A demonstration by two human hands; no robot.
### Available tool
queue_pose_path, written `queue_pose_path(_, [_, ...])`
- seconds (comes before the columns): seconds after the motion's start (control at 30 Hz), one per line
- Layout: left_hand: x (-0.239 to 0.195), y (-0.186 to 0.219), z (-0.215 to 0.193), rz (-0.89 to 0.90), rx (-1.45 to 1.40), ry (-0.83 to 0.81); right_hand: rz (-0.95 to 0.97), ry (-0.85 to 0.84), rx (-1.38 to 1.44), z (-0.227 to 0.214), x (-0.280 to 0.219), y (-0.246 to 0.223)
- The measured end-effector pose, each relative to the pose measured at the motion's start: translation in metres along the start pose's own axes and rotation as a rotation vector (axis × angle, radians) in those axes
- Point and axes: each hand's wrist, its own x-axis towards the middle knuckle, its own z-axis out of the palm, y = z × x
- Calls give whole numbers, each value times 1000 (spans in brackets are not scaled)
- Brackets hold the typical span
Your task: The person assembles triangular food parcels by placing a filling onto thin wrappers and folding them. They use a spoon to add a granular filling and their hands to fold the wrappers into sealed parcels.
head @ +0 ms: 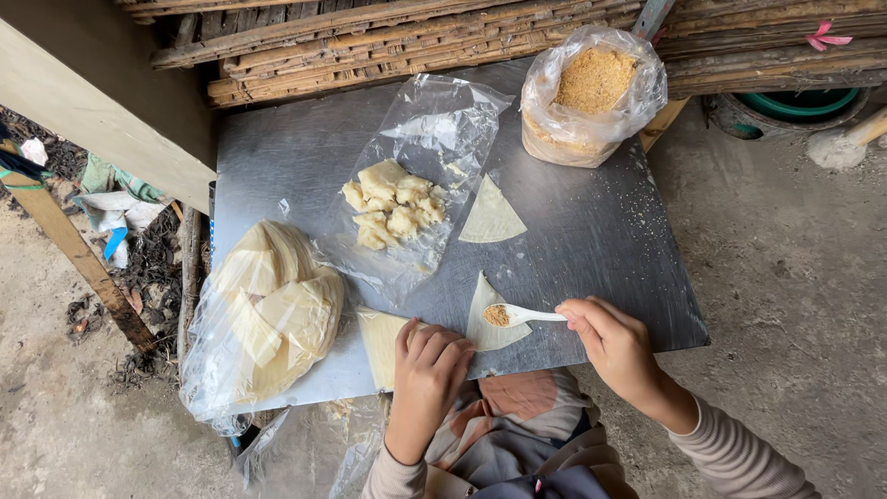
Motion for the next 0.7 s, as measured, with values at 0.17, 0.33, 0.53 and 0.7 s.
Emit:
queue_pose_path(0.17, [-1, 4, -4, -5, -23, -19, -234, -7, -69, -4, 3, -12])
queue_pose_path(0.33, [-1, 5, -4, -13, -18, -16, -355, -14, -122, -3, 6, -11])
queue_pose_path(0.53, [-3, 4, -3, -14, -19, -20, -365, -14, -118, -2, 4, -12])
queue_pose_path(0.7, [-3, 4, -4, -15, -19, -25, -378, -2, -134, -2, 4, -11])
